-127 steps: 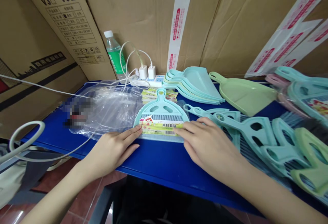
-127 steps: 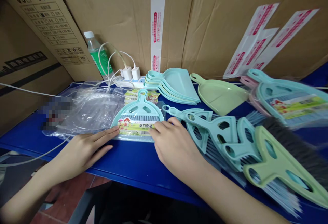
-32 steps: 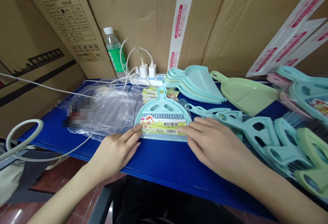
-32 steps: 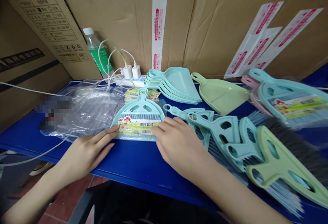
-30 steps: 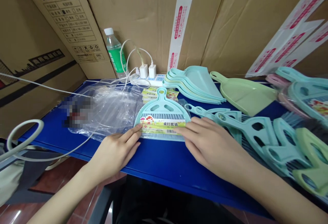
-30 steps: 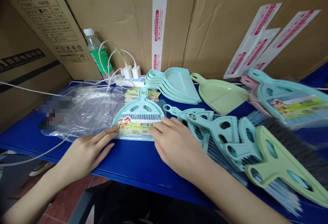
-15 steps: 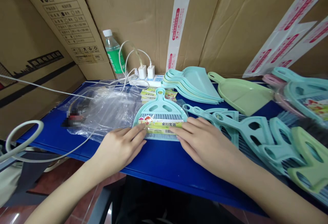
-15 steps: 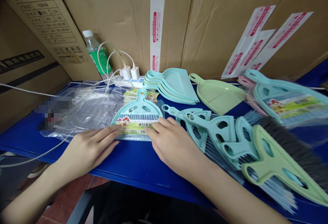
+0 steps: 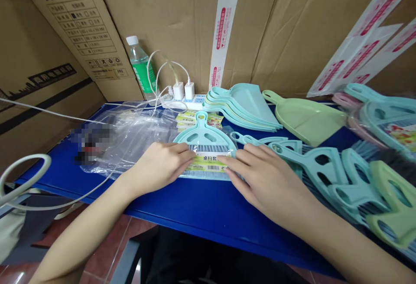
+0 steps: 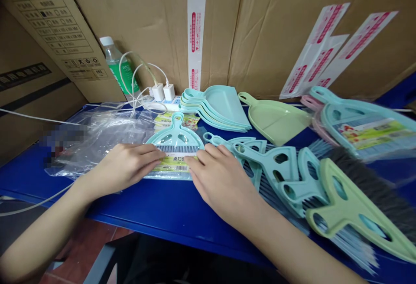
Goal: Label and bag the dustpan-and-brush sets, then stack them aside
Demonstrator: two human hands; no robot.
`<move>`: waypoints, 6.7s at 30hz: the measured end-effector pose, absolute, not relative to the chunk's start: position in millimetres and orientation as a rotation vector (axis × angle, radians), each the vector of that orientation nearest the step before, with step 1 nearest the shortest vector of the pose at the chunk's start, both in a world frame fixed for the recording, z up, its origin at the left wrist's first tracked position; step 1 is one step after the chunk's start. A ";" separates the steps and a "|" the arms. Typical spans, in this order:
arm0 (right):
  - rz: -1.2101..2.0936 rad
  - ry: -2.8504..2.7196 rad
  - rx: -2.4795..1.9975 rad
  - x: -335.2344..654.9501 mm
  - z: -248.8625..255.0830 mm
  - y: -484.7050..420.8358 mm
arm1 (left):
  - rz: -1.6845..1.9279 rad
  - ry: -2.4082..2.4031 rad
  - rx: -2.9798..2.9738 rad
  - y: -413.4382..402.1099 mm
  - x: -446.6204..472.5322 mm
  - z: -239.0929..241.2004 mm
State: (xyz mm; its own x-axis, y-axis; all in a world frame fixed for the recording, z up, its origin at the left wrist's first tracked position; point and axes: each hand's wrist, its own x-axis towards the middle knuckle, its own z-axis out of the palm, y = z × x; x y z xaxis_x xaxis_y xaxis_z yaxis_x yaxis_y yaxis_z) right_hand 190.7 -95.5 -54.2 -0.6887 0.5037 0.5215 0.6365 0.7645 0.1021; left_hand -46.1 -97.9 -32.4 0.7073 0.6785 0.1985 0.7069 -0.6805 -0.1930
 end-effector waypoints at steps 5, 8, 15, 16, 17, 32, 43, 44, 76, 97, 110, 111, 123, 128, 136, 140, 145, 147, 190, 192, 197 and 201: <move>-0.411 -2.489 -0.914 191.1 -55.8 -95.9 | -0.251 -1.067 -2.676 -99.8 -50.1 -40.1; -0.405 -2.495 -0.930 191.1 -56.3 -95.8 | -0.283 -1.056 -2.674 -100.8 -49.7 -39.5; -0.377 -2.505 -0.884 190.6 -56.1 -96.0 | -0.313 -1.086 -2.659 -100.8 -50.4 -39.9; -0.372 -2.507 -0.882 190.5 -56.1 -96.2 | -0.322 -1.094 -2.665 -100.7 -50.9 -40.5; -0.368 -2.509 -0.880 190.4 -56.2 -96.3 | -0.328 -1.103 -2.672 -100.7 -51.3 -41.0; -0.258 -2.553 -0.844 189.9 -57.6 -97.1 | -0.393 -1.303 -2.778 -100.4 -56.2 -42.2; -0.234 -2.581 -0.864 190.6 -58.7 -97.7 | -0.421 -1.269 -2.696 -100.0 -56.2 -44.2; -0.234 -2.576 -0.859 190.4 -58.9 -97.8 | -0.413 -1.269 -2.689 -100.1 -56.1 -44.3; -0.280 -2.566 -0.868 188.5 -58.5 -97.8 | -0.290 -1.145 -2.775 -103.0 -49.8 -37.4; -0.300 -2.589 -0.939 200.6 -52.1 -94.3 | -0.128 -1.251 -2.610 -99.8 -52.6 -37.1; -0.239 -2.638 -1.206 194.6 -54.4 -95.4 | 0.286 -1.825 -2.318 -97.7 -45.2 -32.9; -0.187 -2.648 -1.271 193.2 -53.2 -95.7 | 0.309 -1.873 -2.305 -98.1 -44.2 -32.1; 0.348 -2.482 -1.560 188.9 -45.6 -95.9 | 0.217 -2.021 -2.327 -96.7 -45.3 -31.6; 0.424 -2.369 -1.459 191.2 -48.3 -94.7 | 0.176 -1.976 -2.298 -97.1 -47.4 -31.2; 0.863 -2.027 -1.245 193.5 -43.5 -90.7 | 0.127 -1.995 -2.352 -96.8 -50.4 -31.8; 1.154 -1.827 -1.176 193.0 -40.7 -87.0 | 0.147 -2.015 -2.407 -99.3 -48.5 -28.5; 1.277 -1.632 -1.124 193.9 -44.0 -82.7 | 0.090 -2.025 -2.510 -101.6 -48.8 -28.4; 1.237 -1.624 -1.119 194.0 -45.4 -81.9 | 0.072 -2.028 -2.532 -101.7 -48.5 -28.7; 1.059 -1.977 -1.129 195.9 -46.1 -84.9 | -0.390 -1.860 -2.431 -99.0 -56.4 -40.9; 1.061 -1.962 -1.135 196.3 -46.5 -84.7 | -0.391 -1.866 -2.438 -99.6 -55.7 -40.0; 1.211 -1.921 -1.135 196.8 -46.4 -84.5 | -0.429 -1.845 -2.457 -100.3 -55.9 -40.0; 1.284 -1.848 -1.127 198.2 -50.0 -82.7 | -0.501 -1.826 -2.495 -100.9 -57.0 -39.4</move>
State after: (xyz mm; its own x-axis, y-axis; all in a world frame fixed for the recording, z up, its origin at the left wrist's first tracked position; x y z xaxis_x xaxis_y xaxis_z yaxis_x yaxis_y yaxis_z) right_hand 198.2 -82.7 -50.0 -0.4481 0.8938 0.0160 0.2971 0.1658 -0.9404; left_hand -57.0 -100.9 -39.4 0.2690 0.9272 0.2605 0.9303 -0.3202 0.1789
